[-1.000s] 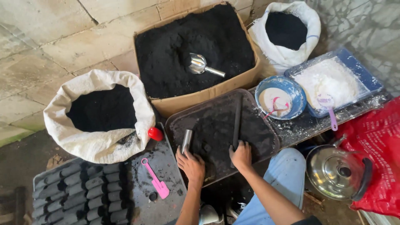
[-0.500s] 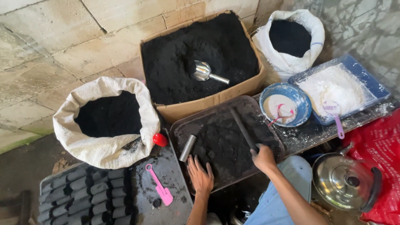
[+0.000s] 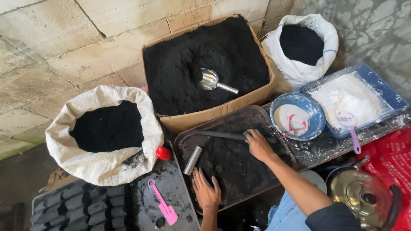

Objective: Manually forming charcoal briquettes by filling a cylindrical mold with powder, compressing it with a tamping stick, and extruding the finished product.

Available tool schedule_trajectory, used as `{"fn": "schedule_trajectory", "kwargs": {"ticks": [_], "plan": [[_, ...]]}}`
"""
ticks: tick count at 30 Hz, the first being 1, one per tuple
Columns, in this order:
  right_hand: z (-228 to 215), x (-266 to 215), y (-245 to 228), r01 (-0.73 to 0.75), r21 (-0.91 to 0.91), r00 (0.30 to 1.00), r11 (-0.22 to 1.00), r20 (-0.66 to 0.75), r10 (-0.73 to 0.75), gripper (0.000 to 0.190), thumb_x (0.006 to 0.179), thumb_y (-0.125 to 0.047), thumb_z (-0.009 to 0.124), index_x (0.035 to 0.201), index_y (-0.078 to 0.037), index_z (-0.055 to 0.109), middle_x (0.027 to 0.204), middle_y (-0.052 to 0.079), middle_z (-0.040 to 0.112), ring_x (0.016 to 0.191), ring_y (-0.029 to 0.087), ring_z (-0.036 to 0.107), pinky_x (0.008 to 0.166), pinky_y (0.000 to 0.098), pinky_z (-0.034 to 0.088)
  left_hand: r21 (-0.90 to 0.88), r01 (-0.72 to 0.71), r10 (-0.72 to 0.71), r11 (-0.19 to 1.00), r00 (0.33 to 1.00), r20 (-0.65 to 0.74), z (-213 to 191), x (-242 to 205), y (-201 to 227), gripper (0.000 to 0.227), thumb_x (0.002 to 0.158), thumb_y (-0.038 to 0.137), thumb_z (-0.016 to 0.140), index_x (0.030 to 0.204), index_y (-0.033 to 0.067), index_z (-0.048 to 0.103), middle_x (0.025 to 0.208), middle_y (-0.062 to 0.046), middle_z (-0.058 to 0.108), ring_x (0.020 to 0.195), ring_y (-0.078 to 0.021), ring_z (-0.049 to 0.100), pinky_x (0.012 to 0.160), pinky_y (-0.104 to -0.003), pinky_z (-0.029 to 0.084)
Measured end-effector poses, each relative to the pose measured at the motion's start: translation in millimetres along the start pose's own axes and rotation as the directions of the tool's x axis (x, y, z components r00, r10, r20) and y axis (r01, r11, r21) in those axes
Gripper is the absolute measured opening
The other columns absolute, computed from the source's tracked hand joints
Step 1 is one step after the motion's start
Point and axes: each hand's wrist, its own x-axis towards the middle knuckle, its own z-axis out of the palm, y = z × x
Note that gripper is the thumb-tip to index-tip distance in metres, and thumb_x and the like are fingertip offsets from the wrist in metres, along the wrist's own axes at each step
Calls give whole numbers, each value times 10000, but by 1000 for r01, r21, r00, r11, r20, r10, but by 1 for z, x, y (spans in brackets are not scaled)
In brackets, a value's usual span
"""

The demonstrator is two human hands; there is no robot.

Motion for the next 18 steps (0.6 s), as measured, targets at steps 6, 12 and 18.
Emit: {"fn": "schedule_trajectory", "kwargs": {"ticks": [6, 12, 18], "plan": [[16, 43, 15, -16, -122, 1000, 992, -24, 13, 306, 819, -8, 481, 1121, 1, 525, 1169, 144, 459, 1093, 317, 413, 896, 424, 390, -3, 37, -37, 999, 998, 56, -7, 2, 7, 626, 864, 410, 309, 1354, 36, 199, 1443, -103, 165, 1327, -251, 157, 1059, -396, 156], [30, 52, 7, -229, -140, 941, 963, -284, 182, 278, 825, -128, 528, 1100, -102, 558, 1157, 151, 451, 1080, 348, 419, 844, 469, 393, 0, 40, -40, 999, 999, 34, -5, 2, 7, 602, 866, 390, 312, 1350, 44, 221, 1443, -91, 180, 1324, -249, 173, 1047, -405, 178], [46, 26, -35, -167, 528, 967, 833, -78, 243, 569, 864, -466, 350, 1237, -51, 463, 1298, 125, 438, 1228, 257, 385, 1012, 365, 296, 38, 56, -59, 998, 995, 85, -6, 4, 9, 624, 877, 434, 259, 1361, 45, 194, 1452, -88, 140, 1330, -242, 138, 1053, -397, 154]]}}
